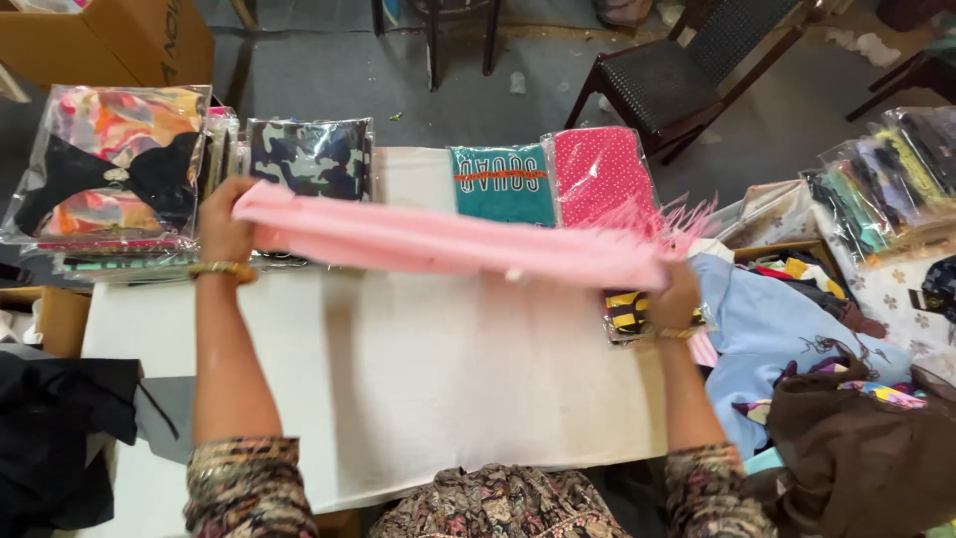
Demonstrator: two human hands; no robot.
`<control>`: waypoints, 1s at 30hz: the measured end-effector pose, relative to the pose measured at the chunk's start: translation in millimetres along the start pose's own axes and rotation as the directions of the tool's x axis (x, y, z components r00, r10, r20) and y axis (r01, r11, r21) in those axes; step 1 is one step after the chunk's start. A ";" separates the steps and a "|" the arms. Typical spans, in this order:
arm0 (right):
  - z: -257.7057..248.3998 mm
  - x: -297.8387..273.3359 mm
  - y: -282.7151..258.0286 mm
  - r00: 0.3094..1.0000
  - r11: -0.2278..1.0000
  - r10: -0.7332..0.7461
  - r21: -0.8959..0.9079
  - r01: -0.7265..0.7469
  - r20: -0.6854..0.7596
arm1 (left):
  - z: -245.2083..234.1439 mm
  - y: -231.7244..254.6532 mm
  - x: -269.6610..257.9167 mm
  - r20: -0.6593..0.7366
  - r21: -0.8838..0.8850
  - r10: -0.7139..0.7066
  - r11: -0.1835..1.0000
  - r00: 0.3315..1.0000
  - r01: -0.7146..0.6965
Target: Folding pink and brown scarves and placing them into clear plastic packaging.
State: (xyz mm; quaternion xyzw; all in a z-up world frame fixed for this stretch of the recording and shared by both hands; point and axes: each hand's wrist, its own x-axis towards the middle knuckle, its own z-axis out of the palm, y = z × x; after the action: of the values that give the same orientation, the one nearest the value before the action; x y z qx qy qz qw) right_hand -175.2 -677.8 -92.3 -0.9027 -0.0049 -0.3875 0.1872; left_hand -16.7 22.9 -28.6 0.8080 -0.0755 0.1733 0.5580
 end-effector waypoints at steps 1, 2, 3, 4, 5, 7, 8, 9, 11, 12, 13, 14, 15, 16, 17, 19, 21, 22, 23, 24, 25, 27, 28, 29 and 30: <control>8.0 -24.4 -10.2 1.000 1.000 0.004 -0.004 -0.004 0.005 | -8.7 -16.3 -15.2 0.005 -0.001 -0.005 1.000 1.000 0.005; 16.1 -48.8 -20.3 0.997 0.998 -0.043 0.043 0.040 0.058 | -17.3 -32.6 -30.3 -0.004 0.051 -0.040 0.998 0.999 0.040; 25.0 -74.6 -31.9 0.990 0.992 -0.091 0.095 0.081 0.109 | -28.2 -48.7 -46.9 -0.015 0.107 -0.075 0.991 0.997 0.076; 33.8 -101.0 -40.4 0.989 0.993 -0.085 0.095 0.075 0.117 | -35.3 -73.0 -64.8 -0.010 0.110 -0.083 0.990 0.997 0.083; 43.4 -127.1 -50.0 0.968 0.993 -0.097 0.083 0.080 0.230 | -44.3 -96.9 -83.0 -0.020 0.128 -0.159 0.979 0.987 0.160; 55.3 -168.4 -74.0 0.932 0.994 -0.102 0.075 0.081 0.348 | -60.1 -135.0 -120.0 -0.027 0.152 -0.241 0.958 0.970 0.242; 57.7 -183.4 -88.3 0.903 0.994 -0.101 0.088 0.070 0.417 | -66.9 -149.3 -138.8 -0.060 0.142 -0.310 0.938 0.949 0.315; 59.1 -198.1 -101.8 0.869 0.993 -0.101 0.098 0.061 0.484 | -72.6 -163.8 -158.0 -0.092 0.127 -0.376 0.914 0.922 0.386; 63.7 -216.0 -113.2 0.830 0.994 -0.099 0.093 0.057 0.550 | -81.5 -177.6 -187.8 -0.127 0.102 -0.432 0.890 0.893 0.445; 65.2 -225.1 -119.0 0.789 0.994 -0.100 0.088 0.059 0.606 | -86.0 -184.3 -203.1 -0.163 0.072 -0.481 0.865 0.862 0.496; 63.7 -225.8 -121.1 0.785 0.995 -0.098 0.087 0.057 0.612 | -87.4 -183.5 -210.2 -0.161 0.073 -0.487 0.861 0.858 0.503; 62.1 -226.4 -123.5 0.788 0.994 -0.108 0.075 0.079 0.607 | -89.2 -182.5 -217.2 -0.206 0.059 -0.524 0.836 0.826 0.545; 60.3 -227.1 -125.9 0.790 0.993 -0.118 0.062 0.101 0.601 | -91.0 -181.4 -224.3 -0.251 0.043 -0.558 0.810 0.791 0.585; 58.3 -223.8 -122.7 0.786 0.993 -0.116 0.062 0.099 0.607 | -95.9 -193.7 -232.3 -0.249 0.044 -0.564 0.806 0.787 0.591; 56.1 -219.1 -118.4 0.827 0.994 -0.078 -0.022 0.109 0.557 | -99.0 -206.4 -239.3 -0.284 0.071 -0.543 0.810 0.790 0.582; 51.4 -213.9 -111.3 0.861 0.987 -0.041 -0.112 0.113 0.507 | -107.2 -225.7 -251.6 -0.312 0.097 -0.527 0.810 0.790 0.578; 46.6 -211.3 -105.0 0.822 0.995 -0.018 -0.074 0.073 0.570 | -116.1 -239.2 -259.9 -0.340 0.278 -0.392 0.827 0.855 0.489; 45.9 -212.4 -109.0 0.820 0.994 -0.014 -0.081 0.073 0.573 | -117.3 -229.3 -258.7 -0.334 0.274 -0.397 0.827 0.855 0.491; 43.3 -214.0 -112.2 0.818 0.995 -0.068 -0.021 0.097 0.571 | -117.8 -218.6 -260.0 -0.344 0.410 -0.382 0.760 0.858 0.504; 40.6 -215.7 -114.9 0.816 0.992 -0.122 0.040 0.121 0.565 | -118.0 -207.8 -261.3 -0.350 0.537 -0.366 0.676 0.862 0.505; 36.3 -218.4 -118.3 0.812 0.992 -0.117 0.034 0.119 0.572 | -112.2 -200.2 -261.5 -0.345 0.536 -0.375 0.674 0.861 0.508; 28.6 -223.8 -125.4 0.704 0.972 -0.234 0.150 0.179 0.670 | -101.3 -184.4 -259.4 -0.346 0.751 -0.385 0.434 0.855 0.499; 24.8 -225.6 -123.8 0.702 0.974 -0.227 0.146 0.174 0.675 | -85.1 -176.6 -262.2 -0.339 0.752 -0.391 0.433 0.855 0.496; 21.0 -226.1 -121.0 0.703 0.976 -0.217 0.162 0.146 0.677 | -68.1 -168.4 -265.6 -0.356 0.763 -0.321 0.442 0.878 0.471; 17.0 -226.6 -117.9 0.704 0.977 -0.208 0.177 0.118 0.679 | -50.9 -159.7 -269.1 -0.370 0.775 -0.249 0.449 0.895 0.445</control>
State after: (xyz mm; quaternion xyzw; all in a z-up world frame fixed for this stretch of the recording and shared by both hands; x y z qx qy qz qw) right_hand -340.1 -531.4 -222.5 -0.9648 -0.1776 -0.0353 0.1907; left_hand -226.1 109.3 -250.3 0.9503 0.2424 0.1506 0.1244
